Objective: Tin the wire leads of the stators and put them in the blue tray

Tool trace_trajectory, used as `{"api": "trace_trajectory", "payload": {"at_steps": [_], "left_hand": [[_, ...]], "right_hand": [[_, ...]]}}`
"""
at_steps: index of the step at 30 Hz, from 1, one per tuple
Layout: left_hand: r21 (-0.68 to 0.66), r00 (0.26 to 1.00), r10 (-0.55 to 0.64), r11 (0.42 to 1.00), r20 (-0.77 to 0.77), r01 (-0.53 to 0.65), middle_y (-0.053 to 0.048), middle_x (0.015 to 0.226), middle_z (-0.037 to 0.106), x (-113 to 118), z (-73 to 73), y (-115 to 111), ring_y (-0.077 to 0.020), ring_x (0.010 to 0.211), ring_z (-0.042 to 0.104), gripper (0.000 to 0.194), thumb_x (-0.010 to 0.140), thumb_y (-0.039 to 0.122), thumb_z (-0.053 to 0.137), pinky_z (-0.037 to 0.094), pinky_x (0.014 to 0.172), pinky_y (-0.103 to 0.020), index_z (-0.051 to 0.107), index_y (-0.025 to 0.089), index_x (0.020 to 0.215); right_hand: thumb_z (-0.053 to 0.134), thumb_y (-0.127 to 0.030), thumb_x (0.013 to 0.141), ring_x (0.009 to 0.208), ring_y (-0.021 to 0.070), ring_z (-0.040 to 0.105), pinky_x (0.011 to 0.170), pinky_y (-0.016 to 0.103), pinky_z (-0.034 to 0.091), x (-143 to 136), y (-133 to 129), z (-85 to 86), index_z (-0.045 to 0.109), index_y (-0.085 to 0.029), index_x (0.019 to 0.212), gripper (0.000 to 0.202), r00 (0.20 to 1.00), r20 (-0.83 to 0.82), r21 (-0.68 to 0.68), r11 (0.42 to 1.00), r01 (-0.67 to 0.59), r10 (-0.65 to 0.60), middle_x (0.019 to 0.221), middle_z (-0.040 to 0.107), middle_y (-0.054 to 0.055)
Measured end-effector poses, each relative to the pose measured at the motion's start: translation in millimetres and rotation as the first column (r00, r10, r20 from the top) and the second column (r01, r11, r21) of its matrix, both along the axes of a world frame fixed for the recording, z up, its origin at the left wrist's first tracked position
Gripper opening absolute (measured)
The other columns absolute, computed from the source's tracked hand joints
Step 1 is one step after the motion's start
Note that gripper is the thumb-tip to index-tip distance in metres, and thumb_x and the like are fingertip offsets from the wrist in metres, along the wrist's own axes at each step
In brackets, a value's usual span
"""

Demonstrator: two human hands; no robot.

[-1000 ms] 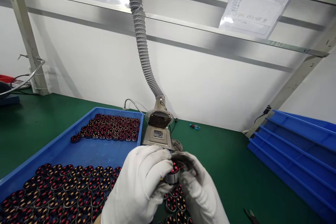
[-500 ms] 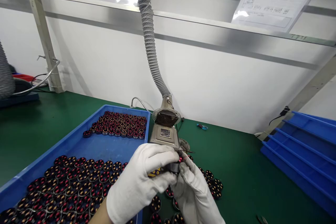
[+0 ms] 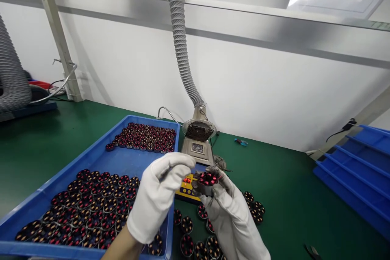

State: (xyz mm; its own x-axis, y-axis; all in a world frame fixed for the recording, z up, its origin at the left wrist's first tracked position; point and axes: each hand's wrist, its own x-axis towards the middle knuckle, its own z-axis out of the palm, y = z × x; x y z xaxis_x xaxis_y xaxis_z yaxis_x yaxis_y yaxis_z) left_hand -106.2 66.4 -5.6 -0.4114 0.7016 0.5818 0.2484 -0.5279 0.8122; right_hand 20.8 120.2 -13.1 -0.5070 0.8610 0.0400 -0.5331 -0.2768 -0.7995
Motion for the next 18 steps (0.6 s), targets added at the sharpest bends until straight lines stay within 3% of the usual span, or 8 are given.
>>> {"api": "trace_trajectory", "payload": {"at_steps": [2, 4, 8, 11, 13, 16, 18], "left_hand": [[-0.11, 0.992, -0.123, 0.986, 0.042, 0.127, -0.003, 0.093, 0.069, 1.5, 2.1, -0.2, -0.0136, 0.072, 0.064, 0.026, 0.075, 0.013, 0.054, 0.053, 0.058, -0.021, 0.064, 0.02, 0.098], [-0.118, 0.982, -0.191, 0.975, -0.009, 0.189, -0.005, 0.096, 0.069, 3.9, 2.6, 2.7, -0.0165, 0.079, 0.065, 0.028, 0.071, 0.012, 0.059, 0.054, 0.065, -0.024, 0.066, 0.019, 0.096], [0.049, 0.99, -0.078, 0.995, -0.116, 0.084, -0.005, 0.08, 0.071, 5.9, 0.4, 6.9, -0.0175, 0.079, 0.063, 0.01, 0.075, 0.016, 0.061, 0.052, 0.076, -0.027, 0.07, 0.018, 0.073], [0.049, 1.0, -0.012, 0.999, -0.026, 0.014, -0.002, 0.078, 0.07, 1.3, -0.1, 2.7, -0.0158, 0.078, 0.063, 0.014, 0.078, 0.013, 0.058, 0.051, 0.073, -0.024, 0.068, 0.019, 0.071], [-0.003, 1.0, 0.018, 1.0, 0.009, -0.018, -0.001, 0.09, 0.069, -2.4, 0.3, -1.1, -0.0151, 0.086, 0.063, 0.017, 0.078, 0.01, 0.056, 0.051, 0.076, -0.023, 0.069, 0.021, 0.079], [-0.124, 0.976, -0.071, 0.991, -0.204, 0.046, -0.002, 0.115, 0.062, -3.6, 0.0, -2.3, -0.0176, 0.106, 0.057, 0.04, 0.068, 0.005, 0.065, 0.045, 0.094, -0.027, 0.065, 0.023, 0.104], [-0.112, 0.934, -0.128, 0.989, -0.333, 0.096, -0.004, 0.118, 0.061, -1.8, -1.0, 0.5, -0.0182, 0.109, 0.055, 0.049, 0.065, 0.006, 0.07, 0.042, 0.097, -0.029, 0.062, 0.023, 0.111]], "right_hand": [[0.075, -0.019, 0.065, 0.076, 0.0163, 0.066, 0.076, 0.029, 0.053, -1.6, 0.6, -0.2, 0.07, -0.023, 0.088, 0.024, 1.0, 0.003, 0.01, 1.0, 0.007, -0.007, 0.088, 0.071, 0.002], [0.077, -0.018, 0.063, 0.075, 0.0139, 0.065, 0.076, 0.025, 0.052, -4.1, 1.4, -1.9, 0.069, -0.024, 0.088, 0.027, 1.0, -0.023, 0.003, 1.0, 0.011, -0.011, 0.086, 0.07, 0.0], [0.079, -0.016, 0.06, 0.072, 0.01, 0.065, 0.069, 0.017, 0.053, -4.7, -0.1, -2.2, 0.07, -0.022, 0.085, 0.027, 0.995, -0.096, -0.051, 0.998, -0.037, 0.032, 0.085, 0.071, -0.001], [0.078, -0.02, 0.064, 0.071, 0.0116, 0.067, 0.067, 0.02, 0.055, -1.0, -1.3, 0.7, 0.071, -0.021, 0.087, 0.025, 0.966, -0.193, -0.084, 0.978, -0.189, 0.17, 0.084, 0.073, 0.002], [0.077, -0.023, 0.065, 0.071, 0.0131, 0.068, 0.067, 0.023, 0.056, 0.7, -0.4, 1.7, 0.072, -0.022, 0.087, 0.023, 0.939, -0.262, -0.108, 0.961, -0.256, 0.221, 0.083, 0.074, 0.002], [0.079, -0.023, 0.063, 0.076, 0.0118, 0.068, 0.067, 0.02, 0.056, 0.9, 2.4, 0.5, 0.072, -0.023, 0.081, 0.02, 0.927, -0.314, -0.176, 0.948, -0.267, 0.203, 0.083, 0.074, 0.0], [0.081, -0.021, 0.06, 0.074, 0.0088, 0.067, 0.066, 0.015, 0.055, 0.1, 3.7, -1.0, 0.073, -0.024, 0.078, 0.02, 0.926, -0.327, -0.216, 0.939, -0.266, 0.187, 0.08, 0.074, -0.002]]}}
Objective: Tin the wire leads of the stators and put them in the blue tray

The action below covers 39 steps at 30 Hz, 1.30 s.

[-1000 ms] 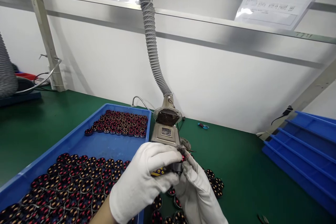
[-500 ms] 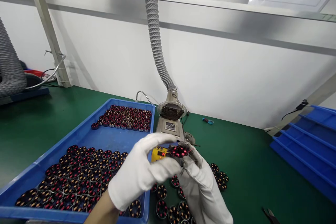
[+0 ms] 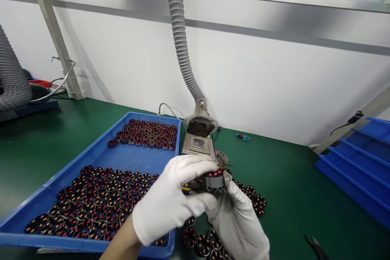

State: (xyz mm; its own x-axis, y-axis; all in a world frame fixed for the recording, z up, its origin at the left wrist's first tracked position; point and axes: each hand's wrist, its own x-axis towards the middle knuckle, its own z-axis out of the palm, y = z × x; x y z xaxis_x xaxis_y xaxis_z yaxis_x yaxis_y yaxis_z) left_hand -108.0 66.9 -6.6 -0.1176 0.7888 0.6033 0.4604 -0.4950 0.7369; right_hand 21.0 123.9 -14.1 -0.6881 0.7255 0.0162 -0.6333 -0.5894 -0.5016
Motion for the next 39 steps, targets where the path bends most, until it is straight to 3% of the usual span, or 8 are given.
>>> {"api": "trace_trajectory", "payload": {"at_steps": [4, 11, 16, 22, 28, 34, 36, 39], "left_hand": [[0.123, 0.998, -0.044, 0.992, 0.041, 0.039, -0.005, 0.105, 0.067, 2.6, -0.8, 6.9, -0.0183, 0.097, 0.061, 0.034, 0.067, 0.019, 0.076, 0.048, 0.089, -0.03, 0.067, 0.021, 0.099], [0.151, 0.992, -0.116, 0.983, 0.056, 0.106, -0.005, 0.105, 0.068, -1.5, 2.1, 7.6, -0.0181, 0.097, 0.061, 0.05, 0.058, 0.009, 0.079, 0.046, 0.091, -0.029, 0.067, 0.022, 0.104], [0.077, 0.916, -0.129, 0.991, 0.379, 0.108, -0.003, 0.086, 0.072, 2.1, -3.6, 10.5, -0.016, 0.083, 0.064, 0.017, 0.068, 0.01, 0.069, 0.051, 0.078, -0.022, 0.074, 0.021, 0.08], [0.087, 0.786, -0.005, 0.994, 0.618, -0.063, 0.003, 0.075, 0.071, 0.7, -3.2, 8.1, -0.0111, 0.07, 0.064, 0.018, 0.074, 0.01, 0.057, 0.052, 0.069, -0.018, 0.07, 0.023, 0.07], [-0.059, 0.877, -0.061, 0.993, 0.477, 0.101, -0.002, 0.081, 0.073, 4.5, 6.2, 6.6, -0.0144, 0.077, 0.065, 0.022, 0.062, 0.003, 0.062, 0.051, 0.072, -0.018, 0.074, 0.018, 0.073], [0.109, 0.803, -0.021, 0.993, 0.595, -0.054, 0.003, 0.077, 0.071, 2.1, 1.7, 5.5, -0.0113, 0.076, 0.064, 0.023, 0.066, 0.004, 0.058, 0.051, 0.072, -0.016, 0.072, 0.023, 0.069], [0.045, 0.796, 0.037, 0.996, 0.604, -0.08, 0.003, 0.083, 0.072, -1.4, 3.8, 2.5, -0.011, 0.079, 0.065, 0.026, 0.069, 0.004, 0.057, 0.051, 0.073, -0.016, 0.072, 0.024, 0.077], [-0.102, 0.863, 0.016, 0.994, 0.504, 0.041, 0.0, 0.089, 0.072, -0.5, 8.2, 1.1, -0.0136, 0.084, 0.065, 0.027, 0.063, 0.004, 0.063, 0.051, 0.076, -0.017, 0.072, 0.021, 0.082]], "right_hand": [[0.082, -0.02, 0.058, 0.066, 0.0073, 0.066, 0.06, 0.016, 0.055, -0.5, -0.4, -0.8, 0.072, -0.023, 0.075, 0.02, 1.0, 0.028, -0.02, 1.0, -0.014, 0.014, 0.08, 0.074, -0.003], [0.084, -0.021, 0.053, 0.074, 0.008, 0.067, 0.065, 0.014, 0.053, 0.2, -1.1, 0.2, 0.072, -0.024, 0.074, 0.024, 0.997, 0.073, -0.024, 1.0, 0.013, -0.012, 0.079, 0.074, -0.004], [0.081, -0.02, 0.06, 0.073, 0.0109, 0.066, 0.076, 0.026, 0.054, -4.2, -4.7, -1.4, 0.07, -0.023, 0.086, 0.028, 0.99, 0.134, 0.09, 0.996, 0.029, -0.041, 0.088, 0.073, -0.001], [0.08, -0.022, 0.061, 0.076, 0.0163, 0.068, 0.066, 0.026, 0.055, -5.2, -7.4, -0.1, 0.07, -0.02, 0.086, 0.027, 0.987, 0.148, 0.149, 0.988, 0.044, -0.066, 0.087, 0.073, 0.005], [0.083, -0.02, 0.055, 0.07, 0.0119, 0.065, 0.064, 0.021, 0.054, -6.3, -5.2, 2.1, 0.071, -0.022, 0.081, 0.028, 0.981, 0.152, 0.123, 0.987, 0.105, -0.124, 0.083, 0.072, 0.0], [0.083, -0.022, 0.055, 0.07, 0.0151, 0.066, 0.067, 0.028, 0.055, -8.5, -4.7, 2.2, 0.07, -0.021, 0.08, 0.029, 0.978, 0.178, 0.119, 0.989, 0.086, -0.107, 0.081, 0.072, 0.002], [0.083, -0.022, 0.055, 0.071, 0.0148, 0.066, 0.066, 0.026, 0.055, -8.8, -5.2, 3.3, 0.07, -0.021, 0.082, 0.03, 0.982, 0.173, 0.095, 0.994, 0.06, -0.076, 0.08, 0.072, 0.002], [0.084, -0.019, 0.054, 0.071, 0.0112, 0.066, 0.063, 0.018, 0.054, -9.1, -6.9, 4.7, 0.07, -0.021, 0.082, 0.031, 0.989, 0.134, 0.059, 0.997, 0.048, -0.056, 0.083, 0.072, 0.0]]}}
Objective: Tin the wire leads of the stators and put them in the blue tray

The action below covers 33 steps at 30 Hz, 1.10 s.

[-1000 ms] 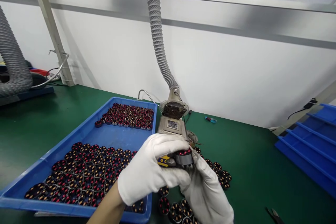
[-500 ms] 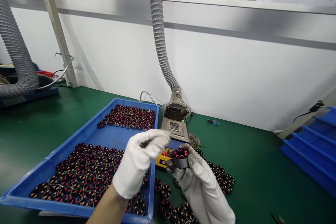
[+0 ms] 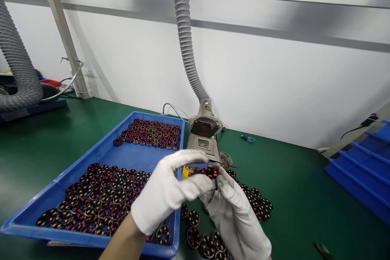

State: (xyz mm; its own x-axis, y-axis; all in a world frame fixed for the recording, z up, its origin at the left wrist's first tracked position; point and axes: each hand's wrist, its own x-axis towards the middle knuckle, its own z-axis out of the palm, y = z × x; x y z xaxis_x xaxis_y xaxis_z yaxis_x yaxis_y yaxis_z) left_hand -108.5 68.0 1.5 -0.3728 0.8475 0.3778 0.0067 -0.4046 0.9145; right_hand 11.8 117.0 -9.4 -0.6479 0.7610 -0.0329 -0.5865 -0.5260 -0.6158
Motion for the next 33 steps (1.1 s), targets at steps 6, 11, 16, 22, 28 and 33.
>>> {"api": "trace_trajectory", "payload": {"at_steps": [6, 11, 16, 22, 28, 33], "left_hand": [[0.143, 0.999, 0.03, 0.989, 0.034, -0.034, -0.002, 0.075, 0.072, 2.9, -6.5, 4.0, -0.0166, 0.075, 0.064, 0.019, 0.063, 0.003, 0.061, 0.053, 0.072, -0.022, 0.072, 0.019, 0.066], [0.089, 0.992, 0.116, 0.99, -0.048, -0.112, 0.0, 0.096, 0.07, -4.2, -5.5, 1.7, -0.0157, 0.09, 0.063, 0.026, 0.069, 0.004, 0.061, 0.05, 0.081, -0.024, 0.071, 0.023, 0.083], [0.109, 0.924, -0.008, 0.993, -0.383, 0.054, -0.003, 0.105, 0.066, 2.3, -1.9, 4.7, -0.0171, 0.098, 0.059, 0.044, 0.062, 0.002, 0.07, 0.045, 0.092, -0.029, 0.067, 0.023, 0.101], [0.153, 0.957, -0.04, 0.984, -0.286, 0.087, -0.003, 0.099, 0.07, 1.5, -3.2, 6.0, -0.0183, 0.092, 0.063, 0.046, 0.053, 0.003, 0.078, 0.049, 0.086, -0.03, 0.071, 0.024, 0.093], [0.194, 0.963, -0.063, 0.974, -0.261, 0.116, -0.003, 0.092, 0.071, -2.1, -1.3, 7.0, -0.0166, 0.085, 0.064, 0.041, 0.056, 0.005, 0.079, 0.05, 0.081, -0.027, 0.072, 0.024, 0.092], [0.19, 0.987, -0.107, 0.973, -0.122, 0.129, -0.005, 0.085, 0.073, -5.7, -8.8, 10.5, -0.0197, 0.085, 0.064, 0.017, 0.062, 0.014, 0.076, 0.051, 0.08, -0.029, 0.075, 0.021, 0.078]], "right_hand": [[0.08, -0.021, 0.061, 0.078, 0.0125, 0.067, 0.071, 0.022, 0.055, 2.9, 1.6, -7.9, 0.07, -0.023, 0.09, 0.031, 0.997, -0.057, -0.009, 0.998, -0.062, 0.061, 0.089, 0.073, 0.002], [0.076, -0.027, 0.067, 0.075, 0.0139, 0.069, 0.071, 0.025, 0.055, 5.5, 7.1, -7.8, 0.072, -0.023, 0.086, 0.02, 0.978, -0.131, -0.014, 0.987, -0.163, 0.16, 0.086, 0.074, 0.003], [0.079, -0.018, 0.061, 0.072, 0.0056, 0.066, 0.068, 0.013, 0.052, 5.0, 8.8, -3.8, 0.071, -0.023, 0.074, 0.016, 0.962, -0.223, -0.115, 0.976, -0.184, 0.155, 0.078, 0.074, -0.005], [0.08, -0.025, 0.061, 0.073, 0.008, 0.065, 0.069, 0.019, 0.052, 5.1, 6.6, -5.6, 0.072, -0.025, 0.078, 0.018, 0.977, -0.144, -0.068, 0.984, -0.166, 0.155, 0.082, 0.074, -0.003], [0.08, -0.023, 0.061, 0.075, 0.0086, 0.065, 0.068, 0.019, 0.051, 3.0, 7.7, -9.6, 0.071, -0.026, 0.073, 0.015, 0.972, -0.164, -0.087, 0.979, -0.183, 0.168, 0.08, 0.073, -0.004], [0.078, -0.028, 0.065, 0.074, 0.0116, 0.064, 0.07, 0.025, 0.053, -1.6, 5.3, -16.3, 0.071, -0.026, 0.082, 0.018, 0.97, -0.167, -0.076, 0.979, -0.192, 0.177, 0.085, 0.072, -0.002]]}}
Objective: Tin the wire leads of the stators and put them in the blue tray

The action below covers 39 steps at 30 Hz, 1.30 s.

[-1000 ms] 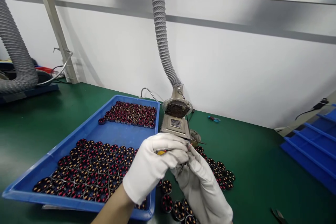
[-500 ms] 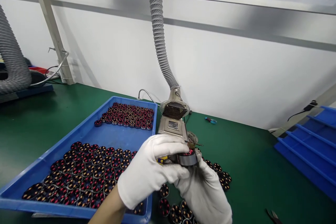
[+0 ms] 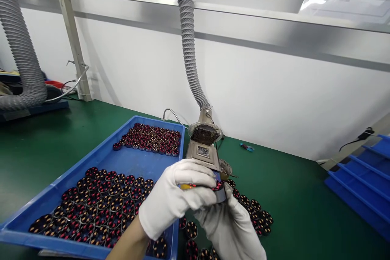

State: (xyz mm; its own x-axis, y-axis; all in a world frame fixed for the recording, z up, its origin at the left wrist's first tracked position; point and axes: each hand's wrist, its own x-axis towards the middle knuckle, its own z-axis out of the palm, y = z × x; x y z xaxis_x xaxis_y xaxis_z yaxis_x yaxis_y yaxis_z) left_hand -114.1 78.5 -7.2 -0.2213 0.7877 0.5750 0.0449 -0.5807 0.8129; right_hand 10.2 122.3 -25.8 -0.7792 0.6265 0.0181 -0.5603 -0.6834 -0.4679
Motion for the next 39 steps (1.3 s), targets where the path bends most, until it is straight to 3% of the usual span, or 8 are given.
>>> {"api": "trace_trajectory", "payload": {"at_steps": [7, 12, 21, 26, 31, 35, 37, 39], "left_hand": [[-0.054, 0.944, 0.16, 0.987, 0.288, -0.151, -0.002, 0.076, 0.071, 2.6, 0.2, -5.6, -0.0182, 0.073, 0.064, 0.011, 0.072, 0.017, 0.06, 0.053, 0.069, -0.03, 0.07, 0.02, 0.068], [-0.253, 0.999, 0.033, 0.967, 0.021, -0.027, -0.005, 0.087, 0.071, -1.0, 13.3, -13.6, -0.0222, 0.088, 0.063, 0.018, 0.059, 0.007, 0.063, 0.05, 0.078, -0.031, 0.072, 0.018, 0.07], [-0.103, 0.937, 0.11, 0.991, 0.332, -0.08, -0.003, 0.083, 0.07, -2.4, 9.7, -19.6, -0.0183, 0.084, 0.063, 0.012, 0.065, 0.013, 0.063, 0.05, 0.069, -0.024, 0.072, 0.021, 0.068], [-0.273, 0.997, -0.005, 0.962, 0.08, 0.027, -0.005, 0.085, 0.069, -3.3, 16.5, -18.6, -0.019, 0.076, 0.063, 0.019, 0.059, 0.008, 0.06, 0.05, 0.066, -0.028, 0.072, 0.018, 0.07], [-0.069, 0.997, 0.061, 0.996, 0.036, -0.059, -0.003, 0.071, 0.067, 6.7, 14.8, -20.3, -0.0192, 0.085, 0.06, 0.019, 0.064, 0.006, 0.057, 0.049, 0.072, -0.025, 0.07, 0.019, 0.064], [0.014, 0.973, 0.17, 0.985, 0.159, -0.174, 0.001, 0.085, 0.068, 3.2, 10.3, -25.2, -0.016, 0.089, 0.059, 0.025, 0.066, 0.004, 0.057, 0.048, 0.074, -0.022, 0.07, 0.025, 0.07], [-0.12, 0.951, 0.204, 0.976, 0.232, -0.18, 0.0, 0.092, 0.068, -0.2, 11.0, -22.7, -0.0133, 0.074, 0.06, 0.026, 0.067, 0.008, 0.06, 0.048, 0.065, -0.022, 0.071, 0.026, 0.084], [-0.281, 0.953, 0.113, 0.959, 0.281, -0.031, -0.004, 0.097, 0.068, -0.3, 12.5, -16.4, -0.0133, 0.067, 0.059, 0.037, 0.064, 0.015, 0.066, 0.048, 0.063, -0.025, 0.067, 0.022, 0.101]], "right_hand": [[0.075, -0.031, 0.069, 0.078, 0.0157, 0.068, 0.075, 0.028, 0.053, 2.8, -1.7, 2.5, 0.072, -0.024, 0.085, 0.018, 0.997, 0.017, 0.115, 0.99, -0.081, 0.08, 0.09, 0.074, 0.005], [0.077, -0.027, 0.067, 0.08, 0.0145, 0.068, 0.075, 0.029, 0.054, 6.4, 0.9, 0.1, 0.071, -0.027, 0.091, 0.025, 0.999, 0.039, 0.092, 0.996, -0.002, -0.002, 0.096, 0.073, 0.003], [0.079, -0.03, 0.063, 0.072, 0.0128, 0.068, 0.071, 0.022, 0.054, 6.8, -6.2, 11.1, 0.072, -0.021, 0.088, 0.028, 0.998, 0.055, 0.168, 0.985, -0.042, 0.033, 0.084, 0.074, 0.006], [0.08, -0.029, 0.061, 0.081, 0.0152, 0.068, 0.076, 0.026, 0.055, 9.0, -7.3, 9.2, 0.071, -0.022, 0.09, 0.03, 0.994, 0.106, 0.105, 0.994, 0.024, -0.036, 0.092, 0.073, 0.005], [0.085, -0.03, 0.053, 0.072, 0.0139, 0.067, 0.069, 0.026, 0.056, 2.0, 5.9, -8.8, 0.071, -0.026, 0.087, 0.037, 0.964, 0.136, 0.208, 0.958, 0.196, -0.227, 0.086, 0.073, 0.001], [0.083, -0.024, 0.055, 0.07, 0.0135, 0.068, 0.07, 0.024, 0.055, -7.8, 15.0, -19.1, 0.07, -0.025, 0.083, 0.031, 0.826, 0.103, 0.432, 0.773, 0.464, -0.554, 0.079, 0.073, -0.001], [0.08, -0.018, 0.06, 0.075, 0.0154, 0.069, 0.067, 0.024, 0.056, -10.5, 13.9, -22.0, 0.068, -0.027, 0.088, 0.033, 0.688, -0.006, 0.614, 0.541, 0.575, -0.726, 0.084, 0.073, -0.001], [0.074, -0.009, 0.064, 0.085, 0.017, 0.068, 0.067, 0.024, 0.057, -12.6, 9.7, -25.0, 0.064, -0.028, 0.093, 0.037, 0.55, -0.192, 0.78, 0.215, 0.588, -0.813, 0.096, 0.071, 0.001]]}}
